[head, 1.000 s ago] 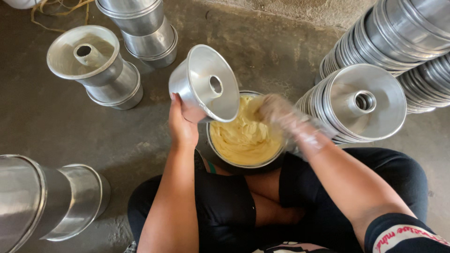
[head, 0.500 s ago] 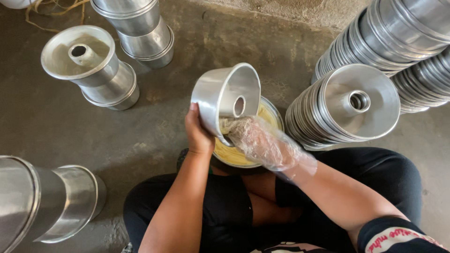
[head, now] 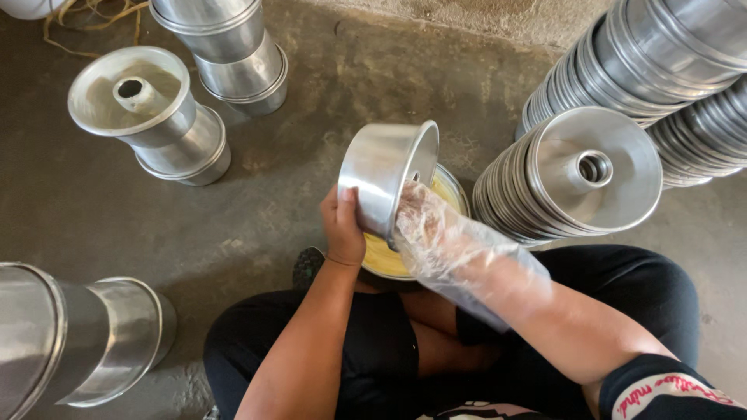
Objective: The person scoops a yellow substance from a bowl and spreads it inside metal bundt-style molds using a gloved hand. The person handles multiple molds one at a time, coating the interior surfaces, and stacks the greased molds nearby.
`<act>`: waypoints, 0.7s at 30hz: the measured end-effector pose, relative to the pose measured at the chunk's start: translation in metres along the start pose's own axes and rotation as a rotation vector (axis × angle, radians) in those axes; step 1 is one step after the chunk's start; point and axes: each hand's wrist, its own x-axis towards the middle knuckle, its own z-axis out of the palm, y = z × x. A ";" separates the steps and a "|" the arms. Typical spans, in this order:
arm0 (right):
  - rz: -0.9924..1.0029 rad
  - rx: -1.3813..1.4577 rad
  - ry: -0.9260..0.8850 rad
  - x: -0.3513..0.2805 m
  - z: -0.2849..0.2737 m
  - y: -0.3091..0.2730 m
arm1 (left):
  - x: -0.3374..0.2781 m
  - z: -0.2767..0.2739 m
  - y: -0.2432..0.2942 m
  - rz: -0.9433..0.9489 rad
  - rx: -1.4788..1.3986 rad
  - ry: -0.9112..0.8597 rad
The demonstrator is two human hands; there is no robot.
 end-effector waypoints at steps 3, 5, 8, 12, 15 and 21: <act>0.072 -0.082 -0.017 0.002 -0.006 0.002 | 0.006 0.005 0.003 -0.010 0.014 0.048; 0.196 -0.112 -0.079 0.000 -0.010 0.004 | 0.013 0.002 0.011 -0.134 -0.180 0.110; 0.263 -0.149 -0.113 -0.002 -0.012 -0.002 | 0.023 -0.003 0.024 -0.421 -0.458 0.253; 0.051 0.006 -0.016 0.006 -0.002 -0.024 | 0.013 0.001 0.035 -0.183 -0.192 -0.016; -0.123 -0.104 0.140 0.013 0.001 -0.034 | -0.001 0.014 0.035 0.198 0.122 -0.184; 0.098 -0.148 0.075 0.020 -0.054 -0.005 | 0.018 0.012 0.033 -0.268 0.005 0.062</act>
